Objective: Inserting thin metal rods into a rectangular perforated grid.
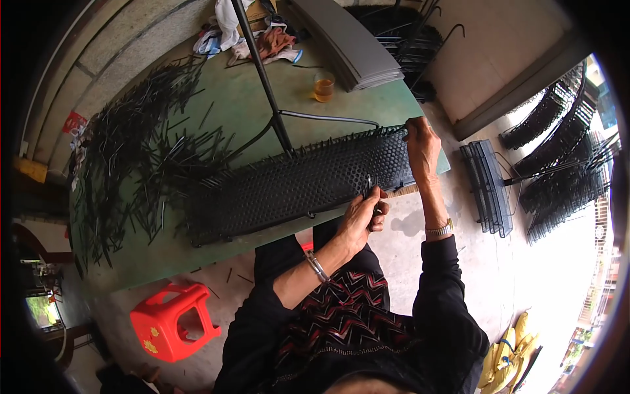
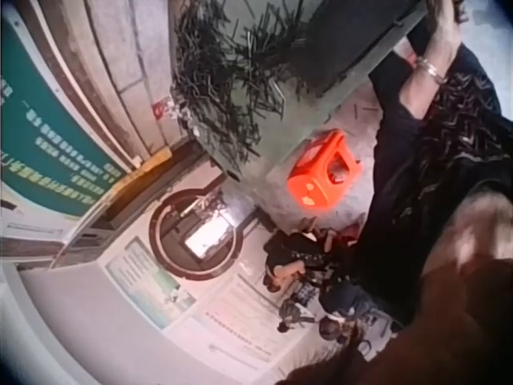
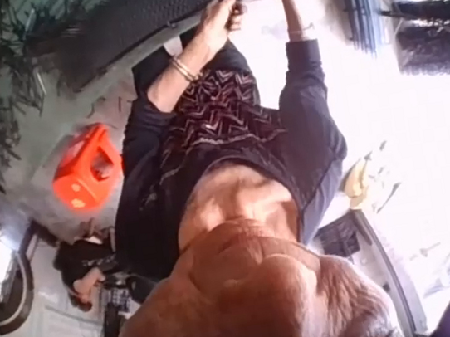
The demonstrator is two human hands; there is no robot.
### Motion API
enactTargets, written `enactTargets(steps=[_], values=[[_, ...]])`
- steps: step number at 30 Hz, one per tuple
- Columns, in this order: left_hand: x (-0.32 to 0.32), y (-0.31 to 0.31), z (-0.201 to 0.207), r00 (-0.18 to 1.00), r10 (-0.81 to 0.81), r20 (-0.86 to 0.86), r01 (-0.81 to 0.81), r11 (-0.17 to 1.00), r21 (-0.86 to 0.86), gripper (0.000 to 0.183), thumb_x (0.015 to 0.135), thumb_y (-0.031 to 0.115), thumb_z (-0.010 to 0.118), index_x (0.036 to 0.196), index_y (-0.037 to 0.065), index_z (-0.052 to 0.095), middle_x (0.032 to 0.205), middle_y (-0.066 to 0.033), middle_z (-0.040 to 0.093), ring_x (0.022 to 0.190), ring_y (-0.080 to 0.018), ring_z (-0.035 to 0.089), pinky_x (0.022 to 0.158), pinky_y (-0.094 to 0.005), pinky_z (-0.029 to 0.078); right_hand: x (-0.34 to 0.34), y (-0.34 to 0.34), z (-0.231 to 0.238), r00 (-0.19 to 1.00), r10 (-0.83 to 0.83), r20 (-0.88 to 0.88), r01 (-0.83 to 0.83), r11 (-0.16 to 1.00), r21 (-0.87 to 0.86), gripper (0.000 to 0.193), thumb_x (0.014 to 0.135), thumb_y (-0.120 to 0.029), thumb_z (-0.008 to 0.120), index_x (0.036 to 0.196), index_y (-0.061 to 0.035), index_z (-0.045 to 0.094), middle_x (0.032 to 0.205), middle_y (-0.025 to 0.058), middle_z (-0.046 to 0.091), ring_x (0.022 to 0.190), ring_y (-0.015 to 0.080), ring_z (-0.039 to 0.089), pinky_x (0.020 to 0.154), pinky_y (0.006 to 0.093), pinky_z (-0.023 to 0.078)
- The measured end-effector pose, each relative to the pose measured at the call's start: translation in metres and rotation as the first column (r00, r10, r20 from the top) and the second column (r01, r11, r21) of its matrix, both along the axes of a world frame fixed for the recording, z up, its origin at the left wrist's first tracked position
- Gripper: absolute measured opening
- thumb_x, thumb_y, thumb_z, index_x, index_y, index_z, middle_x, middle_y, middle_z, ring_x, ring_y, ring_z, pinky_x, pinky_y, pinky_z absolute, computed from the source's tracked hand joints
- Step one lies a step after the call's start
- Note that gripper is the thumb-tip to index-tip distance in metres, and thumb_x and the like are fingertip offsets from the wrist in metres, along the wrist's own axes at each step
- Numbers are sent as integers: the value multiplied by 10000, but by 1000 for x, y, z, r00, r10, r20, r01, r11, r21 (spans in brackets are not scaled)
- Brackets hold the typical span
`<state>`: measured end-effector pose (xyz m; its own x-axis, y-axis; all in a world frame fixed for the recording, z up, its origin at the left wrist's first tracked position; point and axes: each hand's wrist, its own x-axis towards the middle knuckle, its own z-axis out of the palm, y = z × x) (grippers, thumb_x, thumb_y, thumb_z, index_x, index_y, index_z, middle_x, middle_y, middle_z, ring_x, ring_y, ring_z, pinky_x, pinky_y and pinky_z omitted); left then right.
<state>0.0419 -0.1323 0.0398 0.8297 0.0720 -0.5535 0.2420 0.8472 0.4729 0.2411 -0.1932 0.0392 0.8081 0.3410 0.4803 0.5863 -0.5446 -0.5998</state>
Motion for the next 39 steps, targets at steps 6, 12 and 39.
enactTargets(steps=[6,12,39], values=[[6,6,3,1000,10,8,-11,1000,18,315,959,388,572,1072,98,621,710,-15,582,538,-42,393,443,-191,273,-2,3,13,998,65,-15,-65,998,1,102,875,-162,636,935,-98,687,805,138,660,701,286,655,626,346,488],[10,8,-4,998,45,50,-49,997,64,313,948,365,597,1046,73,653,714,-17,587,537,-31,390,433,-182,258,-20,-4,11,999,-35,-26,29,978,-205,240,873,-286,637,971,-75,699,873,143,640,798,331,636,693,417,487],[-8,-5,0,999,42,25,-44,992,120,296,973,320,562,1034,39,632,745,0,573,592,-56,466,531,-213,378,8,-4,10,995,93,24,-91,993,-72,119,885,-184,607,959,-93,626,816,156,638,743,365,632,629,433,475]])
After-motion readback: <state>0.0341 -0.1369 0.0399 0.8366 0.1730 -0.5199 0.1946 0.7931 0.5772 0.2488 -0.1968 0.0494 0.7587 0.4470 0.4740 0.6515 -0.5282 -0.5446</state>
